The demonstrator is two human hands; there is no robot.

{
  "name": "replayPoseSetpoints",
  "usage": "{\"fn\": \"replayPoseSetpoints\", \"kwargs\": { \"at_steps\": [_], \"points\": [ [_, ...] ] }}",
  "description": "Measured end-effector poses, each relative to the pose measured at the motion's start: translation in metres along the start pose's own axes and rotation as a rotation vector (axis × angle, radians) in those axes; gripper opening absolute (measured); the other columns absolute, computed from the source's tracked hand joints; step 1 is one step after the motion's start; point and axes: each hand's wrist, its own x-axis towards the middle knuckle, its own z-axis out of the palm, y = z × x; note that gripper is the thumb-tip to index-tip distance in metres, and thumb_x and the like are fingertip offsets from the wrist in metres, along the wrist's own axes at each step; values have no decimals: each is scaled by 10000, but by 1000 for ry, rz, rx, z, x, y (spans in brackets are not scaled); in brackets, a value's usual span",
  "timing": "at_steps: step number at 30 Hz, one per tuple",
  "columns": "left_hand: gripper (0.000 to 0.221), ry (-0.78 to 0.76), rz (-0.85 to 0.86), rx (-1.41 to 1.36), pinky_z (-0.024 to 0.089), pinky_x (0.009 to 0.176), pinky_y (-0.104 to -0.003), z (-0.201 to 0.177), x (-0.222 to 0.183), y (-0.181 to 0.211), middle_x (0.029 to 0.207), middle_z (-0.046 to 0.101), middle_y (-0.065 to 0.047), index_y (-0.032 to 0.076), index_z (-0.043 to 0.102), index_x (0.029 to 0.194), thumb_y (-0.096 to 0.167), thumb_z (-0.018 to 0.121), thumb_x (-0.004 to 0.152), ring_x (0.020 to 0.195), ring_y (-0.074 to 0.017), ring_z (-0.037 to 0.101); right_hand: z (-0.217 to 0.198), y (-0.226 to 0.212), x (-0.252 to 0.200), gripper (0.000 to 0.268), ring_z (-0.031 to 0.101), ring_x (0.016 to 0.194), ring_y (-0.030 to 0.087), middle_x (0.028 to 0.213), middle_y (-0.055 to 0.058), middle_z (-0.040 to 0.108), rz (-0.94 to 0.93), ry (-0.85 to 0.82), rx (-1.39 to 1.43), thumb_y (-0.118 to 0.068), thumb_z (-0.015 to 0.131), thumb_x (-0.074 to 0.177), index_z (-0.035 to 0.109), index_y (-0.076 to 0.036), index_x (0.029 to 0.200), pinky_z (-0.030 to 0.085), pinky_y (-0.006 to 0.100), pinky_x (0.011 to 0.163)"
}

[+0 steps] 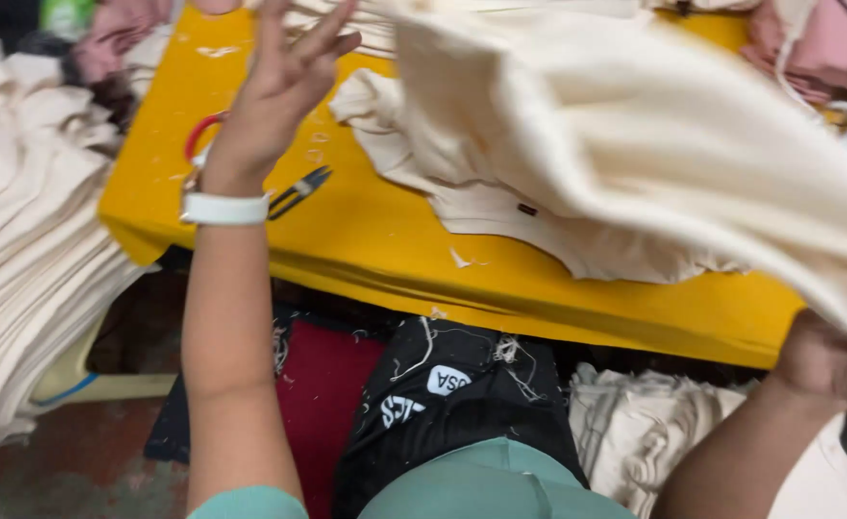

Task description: Trimming loose threads from a t-shirt using scissors at a quality control station.

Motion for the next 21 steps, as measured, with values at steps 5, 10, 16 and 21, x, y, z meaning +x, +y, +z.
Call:
{"fn": "replayPoseSetpoints", "kwargs": {
  "at_steps": [5, 10, 16, 21],
  "points": [
    [209, 105, -284, 1498, 444, 653, -516, -49, -6, 7, 1047, 708, -174, 15, 604, 1032, 205, 524, 1069, 921, -401, 638, 136, 61, -40, 937, 299, 933, -61, 1897, -47, 188, -2, -153, -192, -76, 293, 765, 462, -511, 1579, 156, 45, 484],
    [411, 290, -683, 1824, 552, 773, -642, -120, -42, -46, 1051, 628, -307, -99, 677, 1169, 225, 686, 916, 988, -529, 652, 184, 139, -54, 1089, 366, 1515, 349, 1679, 162, 310, 1, -94, -305, 121, 612, 712, 177, -214, 1653, 392, 512, 1232],
    [522, 238, -756, 1917, 549, 666, -671, -182, -64, -66, 910, 733, -338, -74, 352, 1344, 327, 493, 1041, 847, -554, 743, 234, 148, -47, 1075, 323, 1532, 361, 1689, 136, 276, -29, -160, -237, 211, 616, 757, 174, -197, 1648, 398, 487, 1218],
    [366, 183, -249, 1407, 456, 824, -684, -12, -55, -1, 1079, 621, -446, -164, 462, 1296, 8, 627, 1018, 985, -652, 605, 229, 153, -50, 943, 382, 1502, 337, 1639, 116, 343, -27, -80, -243, 186, 640, 782, 282, -129, 1595, 445, 450, 1188]
  ]
}}
